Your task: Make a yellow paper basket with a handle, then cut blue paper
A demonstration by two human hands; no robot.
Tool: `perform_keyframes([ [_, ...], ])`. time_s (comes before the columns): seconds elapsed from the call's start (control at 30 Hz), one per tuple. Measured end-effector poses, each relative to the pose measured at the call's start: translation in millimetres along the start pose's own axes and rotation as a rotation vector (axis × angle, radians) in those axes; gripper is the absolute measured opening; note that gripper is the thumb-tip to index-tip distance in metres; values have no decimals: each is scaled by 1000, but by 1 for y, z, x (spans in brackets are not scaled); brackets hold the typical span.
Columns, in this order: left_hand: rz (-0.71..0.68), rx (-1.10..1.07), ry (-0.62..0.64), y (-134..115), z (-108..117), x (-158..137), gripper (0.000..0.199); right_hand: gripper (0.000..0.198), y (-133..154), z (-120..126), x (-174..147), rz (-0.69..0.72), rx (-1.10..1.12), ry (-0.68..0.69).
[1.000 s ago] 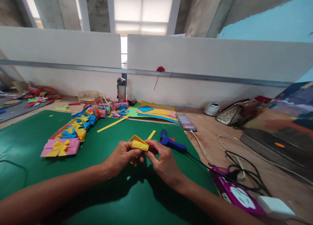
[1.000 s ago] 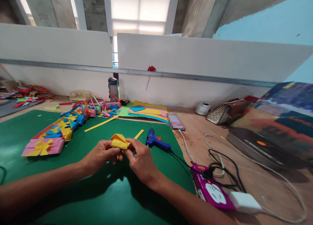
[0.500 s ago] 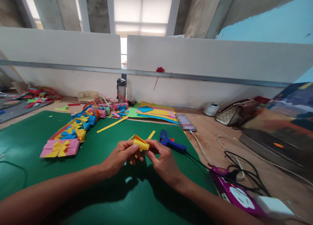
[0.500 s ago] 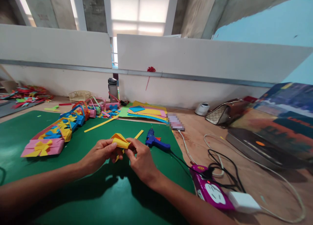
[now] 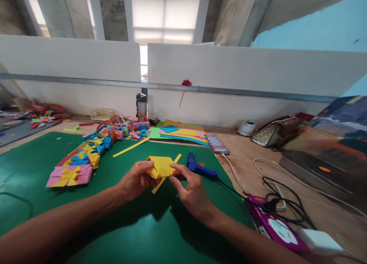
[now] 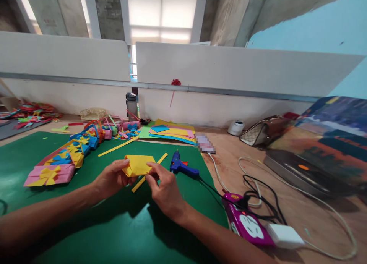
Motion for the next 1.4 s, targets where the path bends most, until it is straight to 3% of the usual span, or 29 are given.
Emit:
perform_keyframes([
  [0.33,3,-31,15,1,6,2,29,21,1,3,1,-17,21,-16],
  [0.5,-4,-29,41,-1,3,3,30,21,-4,3,3,-112,71,-7],
  [0.77,63,-115,-100,-9,13,8,23,18,-21,15,20,-283,227,-106],
  [0.93,62,-96,-145,-11,21,12,23,18,-36,4,22,-542,412,34],
  [1.07,71,-47,-183,-10,24,12,24,17,-38,-4,17,-658,520,91],
  [1.23,124,-32,-159,-8,21,9,31,22,-38,-6,15,-710,569,142],
  [1.4,173,-24,-136,-5,18,9,47,20,-36,-5,17,-657,562,126],
])
Point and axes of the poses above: each hand's wrist, its own x-axis towards the middle knuckle, its own z-axis out of the back of the hand, y = z × x, the point moved 5 cm from there along x, towards the middle knuckle, and after that the axes turned 13 degrees about -z, right-handed, at the moved point
